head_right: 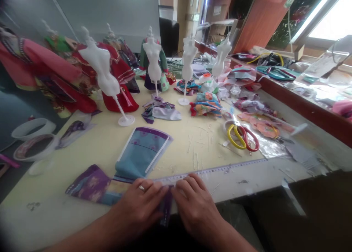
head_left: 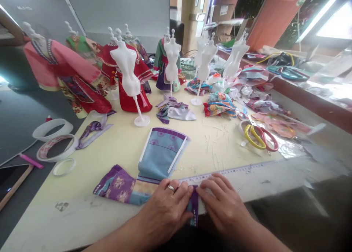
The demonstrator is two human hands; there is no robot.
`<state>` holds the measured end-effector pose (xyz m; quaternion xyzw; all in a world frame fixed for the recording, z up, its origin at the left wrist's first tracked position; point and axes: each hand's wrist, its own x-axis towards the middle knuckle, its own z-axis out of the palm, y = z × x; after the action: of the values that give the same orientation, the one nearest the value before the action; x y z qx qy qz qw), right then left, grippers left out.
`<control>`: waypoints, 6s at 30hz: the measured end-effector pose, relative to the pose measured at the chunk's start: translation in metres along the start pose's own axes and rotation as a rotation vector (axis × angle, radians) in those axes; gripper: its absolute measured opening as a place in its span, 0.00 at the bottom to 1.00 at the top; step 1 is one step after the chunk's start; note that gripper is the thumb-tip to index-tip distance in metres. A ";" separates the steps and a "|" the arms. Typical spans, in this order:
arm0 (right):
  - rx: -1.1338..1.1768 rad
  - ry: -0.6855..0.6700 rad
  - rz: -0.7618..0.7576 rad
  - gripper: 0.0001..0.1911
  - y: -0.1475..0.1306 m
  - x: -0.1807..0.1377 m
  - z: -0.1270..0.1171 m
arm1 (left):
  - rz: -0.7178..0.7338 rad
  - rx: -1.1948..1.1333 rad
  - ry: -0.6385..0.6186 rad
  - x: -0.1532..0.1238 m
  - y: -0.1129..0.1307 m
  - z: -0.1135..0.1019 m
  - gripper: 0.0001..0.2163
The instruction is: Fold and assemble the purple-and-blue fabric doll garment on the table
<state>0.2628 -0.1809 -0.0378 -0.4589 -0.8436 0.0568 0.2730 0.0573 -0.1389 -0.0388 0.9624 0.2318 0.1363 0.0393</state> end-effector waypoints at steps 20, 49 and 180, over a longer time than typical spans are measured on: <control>-0.078 -0.002 -0.034 0.12 -0.006 -0.003 -0.002 | -0.001 0.003 0.112 -0.015 -0.003 -0.001 0.17; -0.113 -0.004 -0.041 0.13 -0.003 -0.006 0.005 | -0.058 0.119 0.422 -0.026 0.016 0.025 0.14; -0.135 -0.161 -0.047 0.11 0.059 0.146 0.052 | -0.730 -0.056 0.457 -0.062 -0.195 -0.059 0.19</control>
<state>0.2170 -0.0216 -0.0429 -0.4502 -0.8753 0.0302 0.1742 -0.0970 0.0074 -0.0247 0.7609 0.5561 0.3292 0.0586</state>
